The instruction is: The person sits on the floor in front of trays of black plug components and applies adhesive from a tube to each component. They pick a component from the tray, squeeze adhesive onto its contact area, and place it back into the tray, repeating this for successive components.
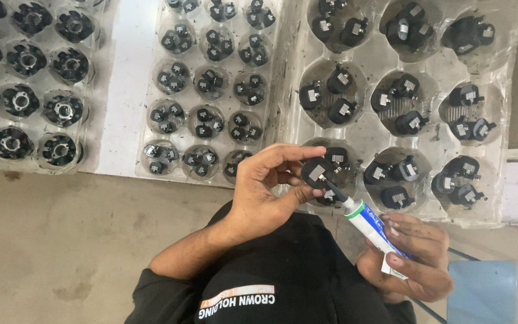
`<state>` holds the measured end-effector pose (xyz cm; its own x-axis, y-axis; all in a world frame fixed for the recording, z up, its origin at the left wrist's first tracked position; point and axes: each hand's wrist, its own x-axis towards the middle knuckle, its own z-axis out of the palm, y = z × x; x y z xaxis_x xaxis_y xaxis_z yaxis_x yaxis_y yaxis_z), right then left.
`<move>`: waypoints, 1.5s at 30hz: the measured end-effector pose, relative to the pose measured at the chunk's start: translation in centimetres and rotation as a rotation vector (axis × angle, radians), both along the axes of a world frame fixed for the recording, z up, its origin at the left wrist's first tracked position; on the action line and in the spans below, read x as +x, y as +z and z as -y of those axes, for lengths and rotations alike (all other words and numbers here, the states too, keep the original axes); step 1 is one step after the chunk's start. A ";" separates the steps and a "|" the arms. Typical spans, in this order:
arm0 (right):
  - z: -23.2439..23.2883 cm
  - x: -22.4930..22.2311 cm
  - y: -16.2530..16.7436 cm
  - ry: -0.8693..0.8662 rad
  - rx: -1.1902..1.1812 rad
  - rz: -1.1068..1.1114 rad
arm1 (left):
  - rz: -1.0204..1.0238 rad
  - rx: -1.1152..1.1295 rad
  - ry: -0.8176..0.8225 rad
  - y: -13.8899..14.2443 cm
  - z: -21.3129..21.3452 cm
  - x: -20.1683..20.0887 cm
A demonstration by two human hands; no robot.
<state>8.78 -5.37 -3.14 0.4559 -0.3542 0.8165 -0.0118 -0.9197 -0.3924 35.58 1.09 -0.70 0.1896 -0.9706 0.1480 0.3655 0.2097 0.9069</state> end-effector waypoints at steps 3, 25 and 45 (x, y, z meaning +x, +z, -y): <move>0.1 0.4 0.4 0.009 -0.004 0.015 | -0.016 -0.009 0.009 -0.4 0.0 -0.1; -0.5 5.9 -0.5 -0.375 -0.172 0.556 | -0.550 0.050 -0.382 -0.5 -1.6 -1.2; -0.4 5.9 -0.1 -0.341 -0.080 0.492 | -0.600 0.042 -0.399 -1.5 -1.1 -0.8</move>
<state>14.69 -4.95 -3.26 -0.1105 -0.3426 0.9330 -0.1461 -0.9229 -0.3562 34.75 2.16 -2.21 -0.1432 -0.9856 0.0903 0.8447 -0.0742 0.5301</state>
